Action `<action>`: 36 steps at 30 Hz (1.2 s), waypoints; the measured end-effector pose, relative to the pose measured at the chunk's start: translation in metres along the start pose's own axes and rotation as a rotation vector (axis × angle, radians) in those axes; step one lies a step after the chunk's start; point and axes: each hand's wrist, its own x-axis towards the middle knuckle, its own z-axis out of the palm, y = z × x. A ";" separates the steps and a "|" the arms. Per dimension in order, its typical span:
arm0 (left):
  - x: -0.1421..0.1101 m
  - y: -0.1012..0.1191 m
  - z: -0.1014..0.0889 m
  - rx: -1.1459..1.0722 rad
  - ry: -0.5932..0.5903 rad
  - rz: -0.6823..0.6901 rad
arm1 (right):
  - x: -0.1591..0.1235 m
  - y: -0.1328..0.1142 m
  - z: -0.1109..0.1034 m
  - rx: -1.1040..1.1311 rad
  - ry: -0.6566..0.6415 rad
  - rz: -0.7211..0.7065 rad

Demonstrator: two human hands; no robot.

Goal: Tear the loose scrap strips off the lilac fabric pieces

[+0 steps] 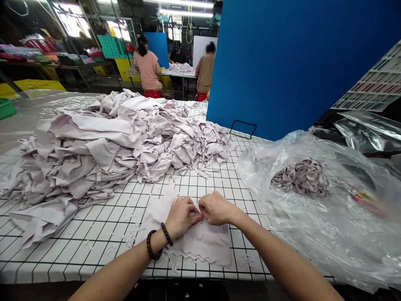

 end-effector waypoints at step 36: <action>-0.002 -0.001 0.005 0.024 0.118 0.026 | 0.050 0.039 -0.035 -0.157 -0.174 0.167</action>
